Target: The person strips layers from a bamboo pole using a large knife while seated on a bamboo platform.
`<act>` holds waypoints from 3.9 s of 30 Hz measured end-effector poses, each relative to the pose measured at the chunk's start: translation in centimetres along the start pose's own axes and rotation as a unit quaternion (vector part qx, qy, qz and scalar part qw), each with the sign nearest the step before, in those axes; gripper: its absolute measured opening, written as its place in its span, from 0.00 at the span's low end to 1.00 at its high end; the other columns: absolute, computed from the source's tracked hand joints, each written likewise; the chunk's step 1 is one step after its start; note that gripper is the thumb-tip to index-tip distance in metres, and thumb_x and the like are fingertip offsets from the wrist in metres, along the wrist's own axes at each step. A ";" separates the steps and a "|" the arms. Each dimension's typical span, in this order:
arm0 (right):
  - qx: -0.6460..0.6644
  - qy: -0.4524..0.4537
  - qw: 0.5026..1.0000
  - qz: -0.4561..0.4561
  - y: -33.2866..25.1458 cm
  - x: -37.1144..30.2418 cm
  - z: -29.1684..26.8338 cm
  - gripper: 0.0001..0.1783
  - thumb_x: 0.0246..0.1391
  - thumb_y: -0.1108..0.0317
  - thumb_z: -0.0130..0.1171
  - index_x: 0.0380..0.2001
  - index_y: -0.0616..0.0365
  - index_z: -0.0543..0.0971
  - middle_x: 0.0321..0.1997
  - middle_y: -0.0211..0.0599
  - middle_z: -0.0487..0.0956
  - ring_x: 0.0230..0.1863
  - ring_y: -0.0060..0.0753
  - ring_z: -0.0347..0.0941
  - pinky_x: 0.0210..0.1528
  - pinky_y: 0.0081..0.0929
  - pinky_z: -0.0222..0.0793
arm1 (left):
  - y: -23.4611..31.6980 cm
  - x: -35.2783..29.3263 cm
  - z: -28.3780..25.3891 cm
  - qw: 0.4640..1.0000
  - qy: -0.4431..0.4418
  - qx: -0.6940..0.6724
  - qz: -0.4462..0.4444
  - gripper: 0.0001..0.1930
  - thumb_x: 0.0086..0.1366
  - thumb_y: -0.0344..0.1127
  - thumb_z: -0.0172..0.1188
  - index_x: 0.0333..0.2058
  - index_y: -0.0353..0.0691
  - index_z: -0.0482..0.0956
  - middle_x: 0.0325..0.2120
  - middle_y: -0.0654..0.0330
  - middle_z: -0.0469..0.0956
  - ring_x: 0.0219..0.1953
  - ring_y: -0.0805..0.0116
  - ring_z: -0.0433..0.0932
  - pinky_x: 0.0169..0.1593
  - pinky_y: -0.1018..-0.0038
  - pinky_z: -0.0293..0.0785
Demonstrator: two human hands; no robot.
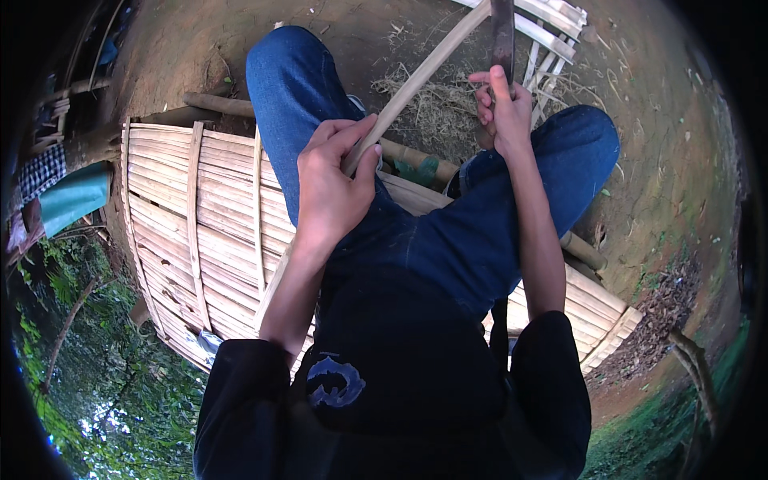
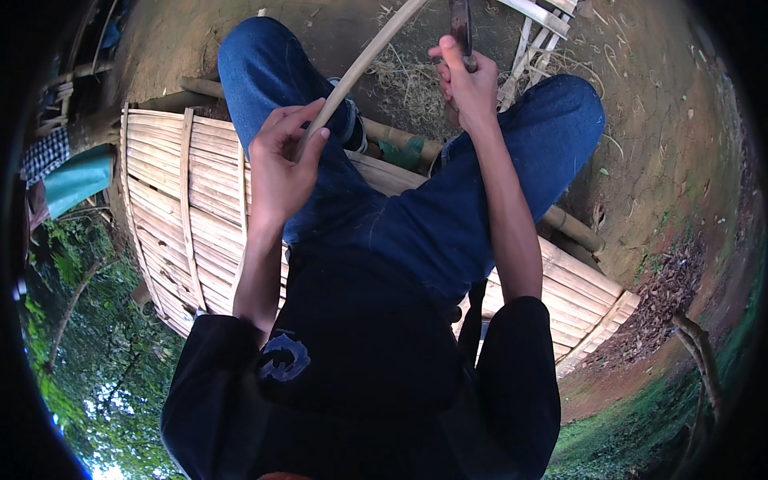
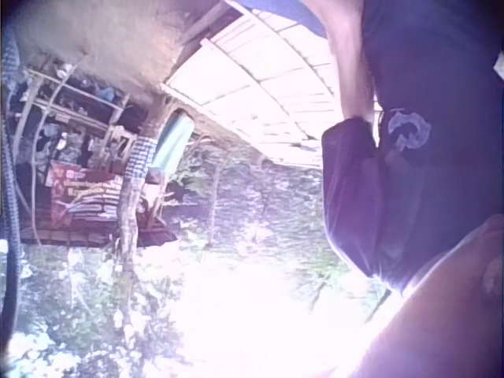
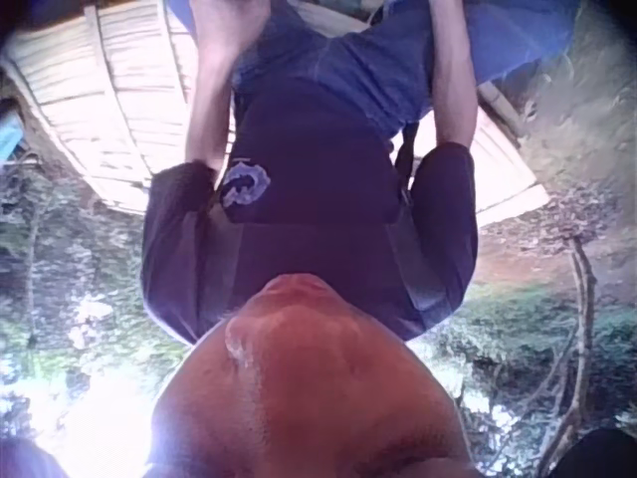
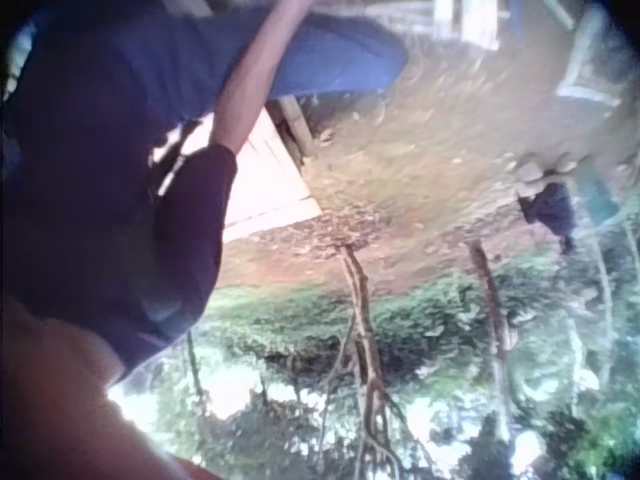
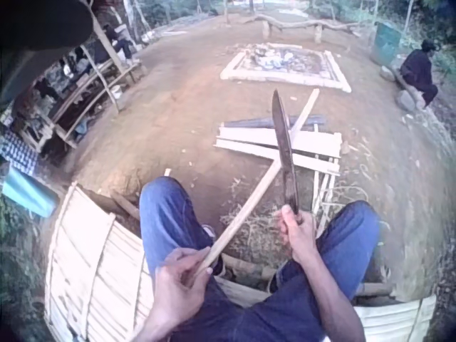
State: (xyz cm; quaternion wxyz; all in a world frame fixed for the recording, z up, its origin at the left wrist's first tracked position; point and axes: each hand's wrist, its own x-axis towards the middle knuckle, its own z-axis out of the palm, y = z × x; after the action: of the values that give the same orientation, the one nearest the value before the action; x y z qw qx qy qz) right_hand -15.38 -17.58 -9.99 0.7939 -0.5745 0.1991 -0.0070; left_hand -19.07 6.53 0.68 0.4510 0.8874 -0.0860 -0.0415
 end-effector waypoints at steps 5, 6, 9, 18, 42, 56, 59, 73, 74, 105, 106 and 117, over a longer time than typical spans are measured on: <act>0.119 0.063 0.990 0.052 -0.6 0.3 0.8 0.20 0.59 0.55 0.62 0.40 0.64 0.77 0.18 0.18 0.62 0.15 0.12 0.55 0.18 0.17 0.52 | -0.5 -0.3 1.8 0.999 -0.035 0.006 0.023 0.14 0.57 0.21 0.62 0.43 0.35 0.82 0.37 0.56 0.80 0.30 0.73 0.77 0.34 0.77 0.73; 0.150 0.069 0.984 0.062 -0.7 0.2 0.5 0.19 0.56 0.60 0.65 0.43 0.65 0.77 0.18 0.17 0.61 0.15 0.12 0.54 0.18 0.17 0.52 | -0.4 -0.7 2.3 0.999 -0.035 0.014 0.032 0.14 0.57 0.21 0.62 0.43 0.35 0.82 0.38 0.56 0.80 0.31 0.70 0.78 0.35 0.76 0.73; 0.206 0.046 0.973 0.094 0.2 1.1 -1.8 0.11 0.51 0.69 0.68 0.27 0.53 0.73 0.17 0.19 0.64 0.15 0.12 0.56 0.18 0.18 0.55 | -0.2 -0.5 3.1 0.997 -0.043 0.011 0.062 0.14 0.55 0.22 0.63 0.42 0.36 0.82 0.37 0.54 0.80 0.35 0.63 0.80 0.38 0.72 0.75; 0.177 0.111 0.976 0.053 -1.1 1.2 -1.6 0.14 0.59 0.71 0.59 0.44 0.69 0.75 0.19 0.17 0.59 0.17 0.12 0.54 0.21 0.16 0.53 | -2.5 -0.4 -0.4 0.990 -0.140 0.016 -0.018 0.18 0.61 0.31 0.64 0.50 0.34 0.77 0.35 0.54 0.81 0.36 0.69 0.80 0.40 0.73 0.76; 0.227 0.116 0.967 0.002 -0.7 1.5 -3.5 0.05 0.60 0.71 0.57 0.35 0.54 0.70 0.18 0.17 0.59 0.17 0.12 0.53 0.23 0.18 0.53 | -6.5 -11.5 -10.0 0.915 -0.321 0.094 -0.227 0.10 0.57 0.31 0.65 0.38 0.36 0.83 0.28 0.54 0.83 0.26 0.64 0.82 0.33 0.70 0.78; 0.236 0.131 0.963 -0.007 0.0 1.7 -3.7 0.07 0.58 0.70 0.61 0.33 0.53 0.71 0.19 0.18 0.61 0.18 0.14 0.55 0.22 0.20 0.55 | -7.6 -8.6 -13.8 0.873 -0.114 0.409 -0.238 0.12 0.58 0.39 0.67 0.23 0.37 0.82 0.17 0.52 0.80 0.17 0.60 0.80 0.24 0.67 0.74; 0.244 0.141 0.960 -0.011 -0.1 1.8 -4.0 0.08 0.57 0.70 0.62 0.32 0.53 0.71 0.19 0.19 0.62 0.18 0.15 0.56 0.22 0.20 0.56 | -5.6 -8.4 -13.2 0.921 -0.117 0.290 -0.231 0.10 0.56 0.35 0.68 0.34 0.37 0.83 0.20 0.54 0.81 0.21 0.62 0.81 0.28 0.68 0.75; 0.251 0.152 0.956 -0.017 -0.6 1.6 -3.3 0.08 0.56 0.71 0.62 0.33 0.56 0.72 0.19 0.20 0.62 0.17 0.15 0.56 0.21 0.21 0.56 | -5.6 -8.8 -4.9 0.891 -0.340 0.299 -0.028 0.07 0.53 0.31 0.64 0.33 0.46 0.86 0.29 0.61 0.77 0.31 0.57 0.81 0.36 0.64 0.79; 0.253 0.155 0.955 -0.014 -0.6 1.6 -3.3 0.08 0.56 0.71 0.62 0.33 0.56 0.72 0.19 0.20 0.62 0.17 0.15 0.56 0.21 0.21 0.57 | -5.7 -8.8 -5.0 0.889 -0.347 0.299 -0.022 0.07 0.53 0.31 0.64 0.32 0.45 0.86 0.28 0.61 0.77 0.31 0.58 0.81 0.35 0.64 0.79; 0.249 0.192 0.949 0.004 -1.2 1.4 -2.7 0.09 0.56 0.71 0.63 0.29 0.54 0.71 0.18 0.19 0.63 0.15 0.13 0.57 0.18 0.18 0.55 | -7.6 0.3 7.5 0.643 -0.544 0.513 0.166 0.19 0.63 0.43 0.51 0.46 0.37 0.78 0.51 0.52 0.75 0.60 0.54 0.67 0.66 0.45 0.53; 0.248 0.195 0.949 0.002 -1.5 1.3 -2.6 0.10 0.56 0.71 0.63 0.29 0.53 0.70 0.18 0.19 0.63 0.15 0.13 0.57 0.18 0.18 0.55 | -5.8 -0.5 6.7 0.582 -0.651 0.467 0.141 0.19 0.64 0.42 0.49 0.47 0.36 0.77 0.51 0.54 0.75 0.61 0.57 0.67 0.68 0.48 0.51; 0.248 0.205 0.947 -0.008 -1.8 1.9 -1.9 0.12 0.56 0.70 0.63 0.28 0.52 0.68 0.18 0.21 0.63 0.16 0.15 0.58 0.18 0.20 0.56 | -7.1 3.2 2.6 0.679 -0.283 0.654 0.179 0.40 0.64 0.69 0.40 0.59 0.41 0.71 0.61 0.48 0.65 0.68 0.51 0.55 0.71 0.51 0.38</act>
State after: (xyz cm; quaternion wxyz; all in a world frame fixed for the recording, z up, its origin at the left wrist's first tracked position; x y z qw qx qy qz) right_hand -13.83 -20.35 -9.42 0.8533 -0.3472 0.3447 -0.1803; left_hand -15.51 7.93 -6.54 -0.2907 0.8700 -0.3718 -0.1424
